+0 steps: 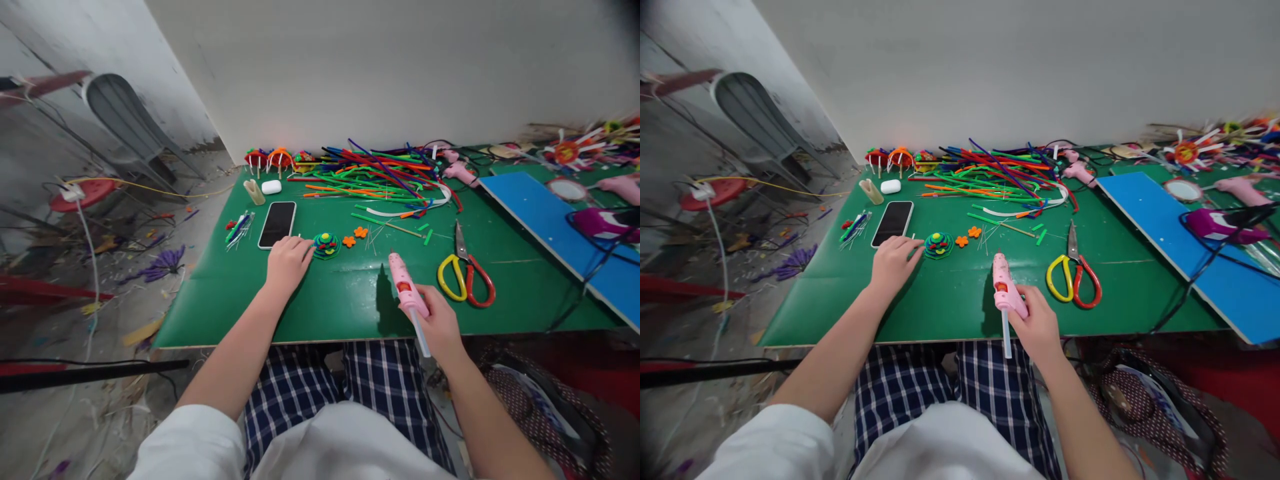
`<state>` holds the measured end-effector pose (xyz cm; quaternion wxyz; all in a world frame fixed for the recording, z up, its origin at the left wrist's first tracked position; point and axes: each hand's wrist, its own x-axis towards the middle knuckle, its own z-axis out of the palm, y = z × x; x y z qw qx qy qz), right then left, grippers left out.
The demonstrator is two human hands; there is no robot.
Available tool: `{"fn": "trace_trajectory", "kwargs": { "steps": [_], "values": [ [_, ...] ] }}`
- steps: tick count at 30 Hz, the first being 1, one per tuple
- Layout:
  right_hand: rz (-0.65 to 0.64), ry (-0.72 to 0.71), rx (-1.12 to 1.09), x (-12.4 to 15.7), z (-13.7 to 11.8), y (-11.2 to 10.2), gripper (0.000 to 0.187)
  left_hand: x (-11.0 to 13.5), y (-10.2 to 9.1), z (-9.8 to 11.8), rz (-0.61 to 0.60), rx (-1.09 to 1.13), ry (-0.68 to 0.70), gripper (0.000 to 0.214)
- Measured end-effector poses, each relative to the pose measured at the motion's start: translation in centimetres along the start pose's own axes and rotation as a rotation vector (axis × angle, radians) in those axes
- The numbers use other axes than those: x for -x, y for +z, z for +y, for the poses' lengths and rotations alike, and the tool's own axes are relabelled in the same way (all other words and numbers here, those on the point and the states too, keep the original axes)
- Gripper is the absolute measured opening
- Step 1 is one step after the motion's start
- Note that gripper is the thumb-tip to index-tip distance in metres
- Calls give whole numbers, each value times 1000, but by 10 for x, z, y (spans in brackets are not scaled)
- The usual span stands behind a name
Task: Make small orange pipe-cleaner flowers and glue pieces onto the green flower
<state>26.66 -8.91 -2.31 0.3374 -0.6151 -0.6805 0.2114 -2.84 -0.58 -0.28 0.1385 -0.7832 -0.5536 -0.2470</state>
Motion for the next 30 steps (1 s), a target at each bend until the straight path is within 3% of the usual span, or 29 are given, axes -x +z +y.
{"fn": "trace_trajectory", "kwargs": {
  "steps": [8, 13, 19, 26, 30],
  "values": [
    [9, -34, 93, 0, -4, -1, 29, -1, 9, 6, -17, 31, 21, 24],
    [47, -99, 379, -5, -9, -6, 31, -1, 12, 5, 59, 149, -110, 22],
    [78, -172, 589, -18, -6, -7, 37, -2, 16, -6, -47, 409, -295, 28],
    [50, -248, 600, -26, 4, -13, 45, -2, 15, 1, -228, 556, -200, 62],
    [133, -389, 462, -36, -14, -25, 35, -5, 19, 4, -263, 592, -158, 71]
  ]
}}
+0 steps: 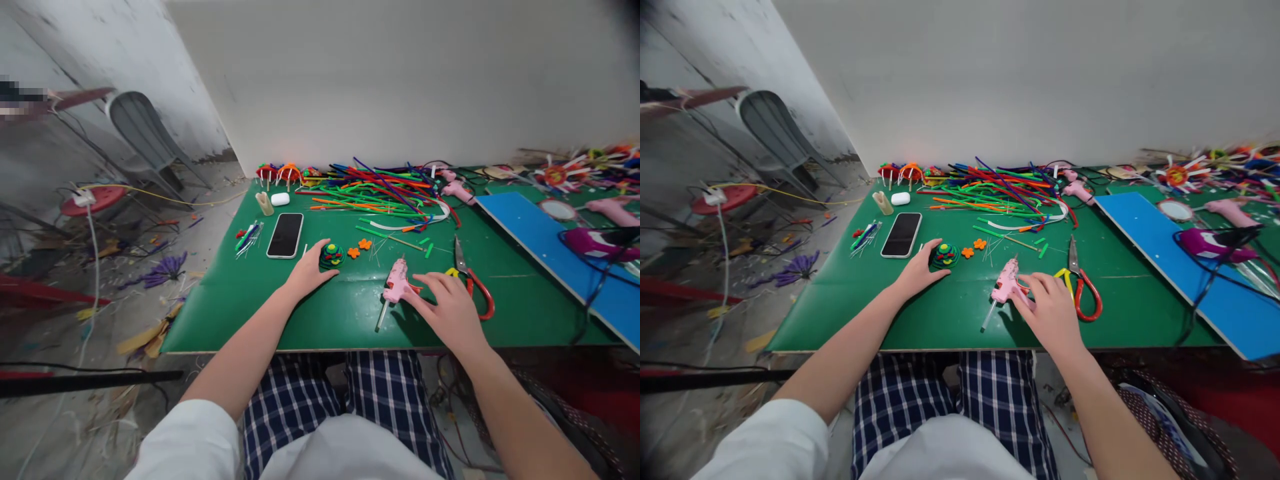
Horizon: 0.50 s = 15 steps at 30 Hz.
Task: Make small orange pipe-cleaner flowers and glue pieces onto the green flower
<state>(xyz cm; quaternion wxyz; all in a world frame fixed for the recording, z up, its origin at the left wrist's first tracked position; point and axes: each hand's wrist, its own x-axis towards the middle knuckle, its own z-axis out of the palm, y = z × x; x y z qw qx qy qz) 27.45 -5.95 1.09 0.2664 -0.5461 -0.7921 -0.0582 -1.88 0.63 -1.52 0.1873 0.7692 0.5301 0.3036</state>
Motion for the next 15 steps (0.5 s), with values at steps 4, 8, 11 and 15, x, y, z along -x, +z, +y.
{"fn": "trace_trajectory", "kwargs": {
  "steps": [4, 8, 11, 15],
  "values": [
    [38, -164, -103, -45, -30, 4, 24, -5, 0, -5, 3, 37, 18, 69],
    [-128, -285, -54, -93, -62, 36, 21, -9, -3, -8, -20, 92, 65, 68],
    [-284, -335, 65, -113, -74, 58, 17, -11, -6, -11, -43, 127, 90, 68],
    [-329, -333, 105, -118, -74, 69, 11, -16, -8, -16, -83, 147, 110, 67]
  ]
}}
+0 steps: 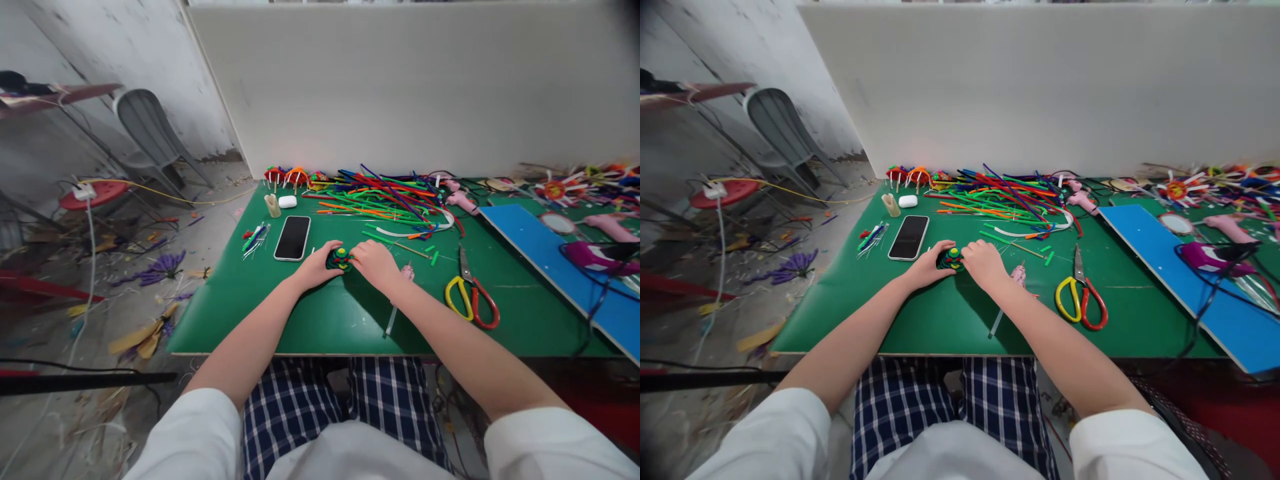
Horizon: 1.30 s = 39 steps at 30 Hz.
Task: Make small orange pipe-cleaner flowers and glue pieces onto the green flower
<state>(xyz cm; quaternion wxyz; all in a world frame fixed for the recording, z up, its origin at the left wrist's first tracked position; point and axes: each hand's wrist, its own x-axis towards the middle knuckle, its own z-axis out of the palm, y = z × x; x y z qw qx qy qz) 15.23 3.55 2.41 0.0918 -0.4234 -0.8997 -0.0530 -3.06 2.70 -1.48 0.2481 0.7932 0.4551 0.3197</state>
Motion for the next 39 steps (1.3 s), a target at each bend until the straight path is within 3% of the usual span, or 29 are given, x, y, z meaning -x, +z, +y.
{"fn": "trace_trajectory", "kwargs": {
  "steps": [7, 11, 17, 19, 22, 24, 27, 32, 39],
  "values": [
    [-25, 53, -10, -1, -8, 4, 15, -4, -3, -4, -39, 32, 5, 65],
    [-12, 87, -69, -2, -8, 6, 16, -2, -5, -7, -47, 179, -3, 53],
    [73, 163, -245, 9, -3, -3, 14, -5, -7, -13, 40, 379, -73, 40],
    [129, 215, -451, 17, -7, -11, 14, -5, -8, -6, 153, 363, -98, 35],
    [263, 414, -1159, 33, -19, -24, 15, 6, -9, 20, 337, 401, -157, 27],
    [279, 500, -1564, 44, -31, -31, 15, 21, -5, 43, 328, 488, -123, 25],
    [158, 508, -1981, 58, -47, -34, 12, 47, 6, 72, 311, 612, -62, 29],
    [12, 386, -2263, 73, -63, -28, 13, 70, 24, 93, 345, 698, 37, 36],
    [-43, 445, -2287, 80, -70, -23, 14, 70, 27, 109, 382, 653, 58, 29]
  ]
}}
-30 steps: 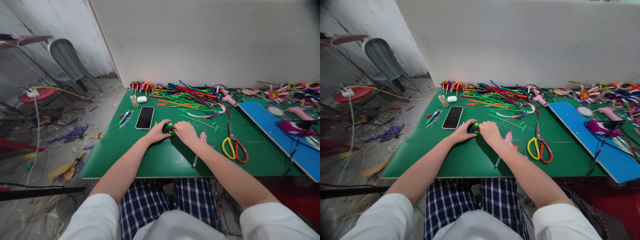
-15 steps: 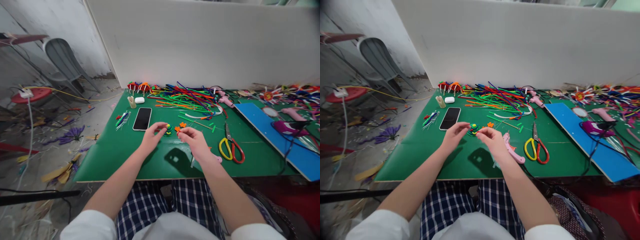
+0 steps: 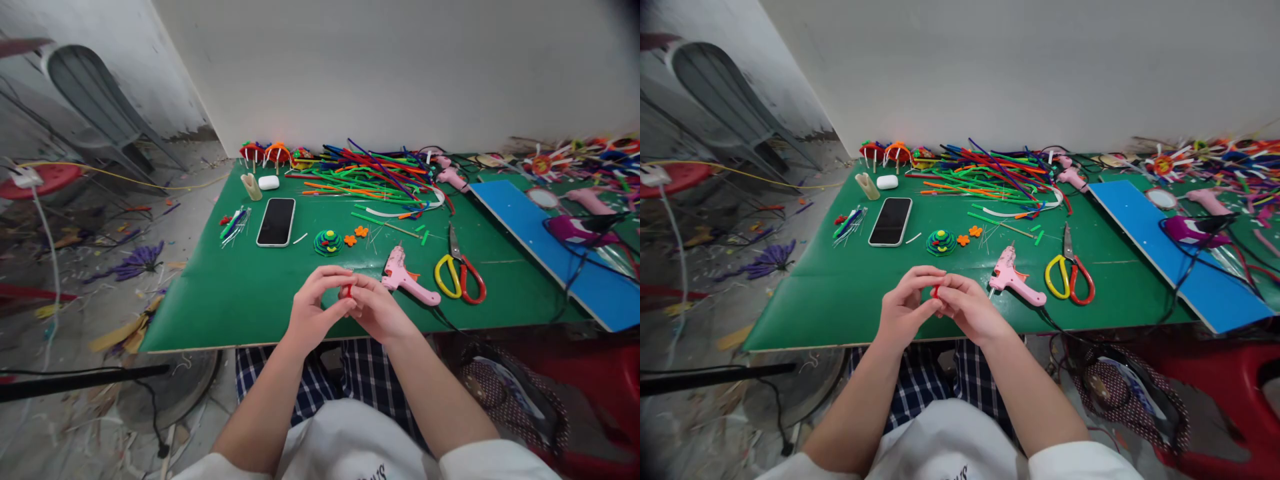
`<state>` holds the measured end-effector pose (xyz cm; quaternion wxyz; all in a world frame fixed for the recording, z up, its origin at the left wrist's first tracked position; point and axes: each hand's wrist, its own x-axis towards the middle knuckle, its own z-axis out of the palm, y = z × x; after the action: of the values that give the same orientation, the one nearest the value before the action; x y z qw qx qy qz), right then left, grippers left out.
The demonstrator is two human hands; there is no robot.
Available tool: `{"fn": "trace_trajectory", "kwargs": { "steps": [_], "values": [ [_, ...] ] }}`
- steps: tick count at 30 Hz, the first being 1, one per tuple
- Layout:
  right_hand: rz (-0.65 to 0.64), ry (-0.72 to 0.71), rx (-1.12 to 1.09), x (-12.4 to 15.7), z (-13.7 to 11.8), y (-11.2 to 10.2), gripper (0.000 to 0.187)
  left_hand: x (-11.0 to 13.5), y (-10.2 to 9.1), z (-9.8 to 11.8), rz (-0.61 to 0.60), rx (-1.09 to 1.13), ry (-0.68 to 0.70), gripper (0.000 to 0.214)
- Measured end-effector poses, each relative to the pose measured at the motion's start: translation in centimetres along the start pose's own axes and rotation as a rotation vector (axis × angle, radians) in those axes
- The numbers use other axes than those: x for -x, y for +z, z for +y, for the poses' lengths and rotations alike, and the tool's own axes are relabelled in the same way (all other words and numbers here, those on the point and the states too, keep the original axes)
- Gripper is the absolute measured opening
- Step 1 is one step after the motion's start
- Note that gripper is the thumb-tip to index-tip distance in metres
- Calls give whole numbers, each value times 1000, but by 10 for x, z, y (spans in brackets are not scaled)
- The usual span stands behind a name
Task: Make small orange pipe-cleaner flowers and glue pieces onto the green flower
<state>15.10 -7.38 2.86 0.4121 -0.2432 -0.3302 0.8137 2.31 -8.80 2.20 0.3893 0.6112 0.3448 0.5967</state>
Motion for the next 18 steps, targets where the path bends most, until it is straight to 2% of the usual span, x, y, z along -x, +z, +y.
{"fn": "trace_trajectory", "kwargs": {
  "steps": [6, 9, 12, 18],
  "values": [
    [-11, -39, 14, 3, 0, -4, 4, 1, -3, 1, 55, 23, 29, 29],
    [21, -105, -40, 7, -3, -5, 15, 2, -7, -1, 128, 19, 49, 28],
    [35, -144, -154, 11, -8, -1, 12, 5, -10, -1, 178, 3, 31, 26],
    [-21, -93, -143, 18, -14, 7, 8, 12, -10, -1, 159, 10, -4, 24]
  ]
}}
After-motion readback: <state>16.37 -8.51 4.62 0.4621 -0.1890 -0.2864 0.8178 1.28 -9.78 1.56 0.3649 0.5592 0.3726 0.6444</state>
